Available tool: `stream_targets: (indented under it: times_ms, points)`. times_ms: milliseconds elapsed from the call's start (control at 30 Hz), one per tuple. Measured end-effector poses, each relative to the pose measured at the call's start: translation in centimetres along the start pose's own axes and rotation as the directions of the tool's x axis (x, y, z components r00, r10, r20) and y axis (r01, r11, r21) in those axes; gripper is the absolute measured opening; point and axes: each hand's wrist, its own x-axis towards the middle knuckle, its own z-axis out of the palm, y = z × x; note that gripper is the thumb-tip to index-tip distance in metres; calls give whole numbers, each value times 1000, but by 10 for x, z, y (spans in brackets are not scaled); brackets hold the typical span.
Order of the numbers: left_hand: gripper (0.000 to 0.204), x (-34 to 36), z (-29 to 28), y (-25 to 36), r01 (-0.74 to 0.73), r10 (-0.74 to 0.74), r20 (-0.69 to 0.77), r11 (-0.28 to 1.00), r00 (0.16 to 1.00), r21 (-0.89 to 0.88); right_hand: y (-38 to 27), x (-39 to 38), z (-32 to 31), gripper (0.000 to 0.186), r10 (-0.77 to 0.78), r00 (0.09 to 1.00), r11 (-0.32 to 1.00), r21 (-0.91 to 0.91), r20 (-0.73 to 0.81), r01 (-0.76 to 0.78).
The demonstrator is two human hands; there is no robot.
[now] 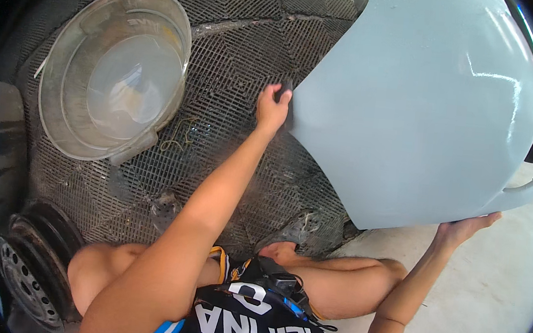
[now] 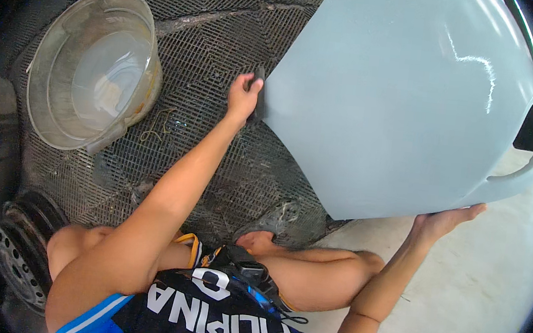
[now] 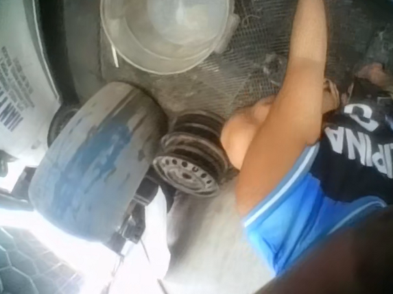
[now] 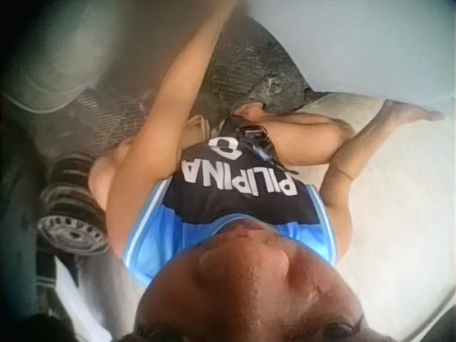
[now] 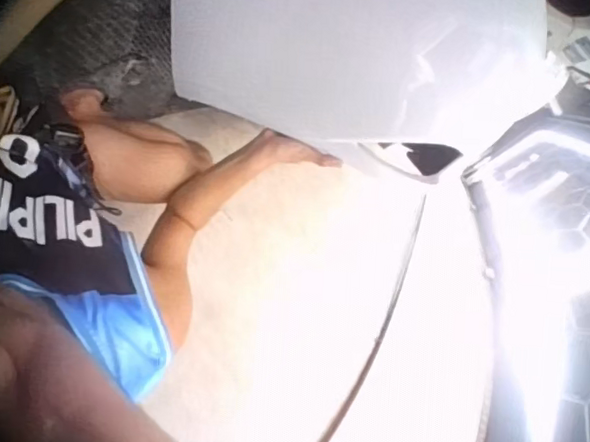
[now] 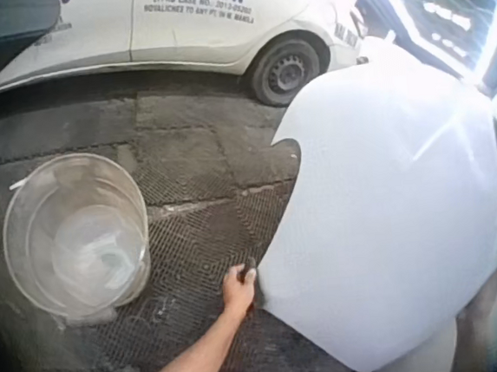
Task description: The person sands a white car fender using a sanding block and water. They repeatedly dip the sanding block into a bucket of water and rub it across the surface of the fender, occasionally turning the part to access different areas.
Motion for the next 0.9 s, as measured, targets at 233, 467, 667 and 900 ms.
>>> stream_targets:
  times_ms: [233,467,667,900]
  points:
    - [54,9,-56,52,537,336,689,445,642,-717,1,6,-10,81,21,999,1000,15,-48,-20]
    - [53,-15,-67,120,595,547,678,358,491,-720,-6,3,-20,62,-700,675,665,-557,-233,498]
    - [63,-50,-54,144,401,598,665,530,448,-747,9,-76,27,45,-519,572,561,-253,635,788]
    - [63,-75,-37,144,431,578,707,560,408,-707,29,-104,59,76,-405,479,530,-227,779,817]
